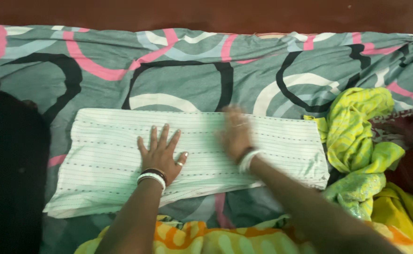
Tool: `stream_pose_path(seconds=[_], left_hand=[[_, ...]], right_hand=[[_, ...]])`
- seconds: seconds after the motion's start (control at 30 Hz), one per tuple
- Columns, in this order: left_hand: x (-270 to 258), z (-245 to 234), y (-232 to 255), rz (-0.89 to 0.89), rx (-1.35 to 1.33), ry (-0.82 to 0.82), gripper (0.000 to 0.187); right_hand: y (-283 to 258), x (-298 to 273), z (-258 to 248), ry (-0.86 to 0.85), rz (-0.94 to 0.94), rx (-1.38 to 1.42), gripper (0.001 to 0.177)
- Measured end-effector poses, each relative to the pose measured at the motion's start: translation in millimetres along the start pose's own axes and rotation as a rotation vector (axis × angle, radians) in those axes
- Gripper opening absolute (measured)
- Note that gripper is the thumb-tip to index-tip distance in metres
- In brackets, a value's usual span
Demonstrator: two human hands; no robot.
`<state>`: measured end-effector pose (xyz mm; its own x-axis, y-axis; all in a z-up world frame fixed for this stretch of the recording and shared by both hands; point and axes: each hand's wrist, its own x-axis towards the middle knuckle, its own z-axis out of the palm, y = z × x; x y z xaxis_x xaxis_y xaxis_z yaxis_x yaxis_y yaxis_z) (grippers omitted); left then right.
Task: The person folds a red garment and places it into an open suitcase. Then, the person folds a white patterned garment on the bed and places it into the suitcase.
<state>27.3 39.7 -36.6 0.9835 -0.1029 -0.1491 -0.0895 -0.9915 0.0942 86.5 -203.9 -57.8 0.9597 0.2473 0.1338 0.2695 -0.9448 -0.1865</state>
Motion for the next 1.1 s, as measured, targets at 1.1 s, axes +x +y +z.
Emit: stream_pose_path(seconds=[1.1], left_hand=[[4, 24, -6, 0.018, 0.011, 0.100, 0.071]], right_hand=[[-3, -23, -19, -0.377, -0.096, 0.072, 0.083]])
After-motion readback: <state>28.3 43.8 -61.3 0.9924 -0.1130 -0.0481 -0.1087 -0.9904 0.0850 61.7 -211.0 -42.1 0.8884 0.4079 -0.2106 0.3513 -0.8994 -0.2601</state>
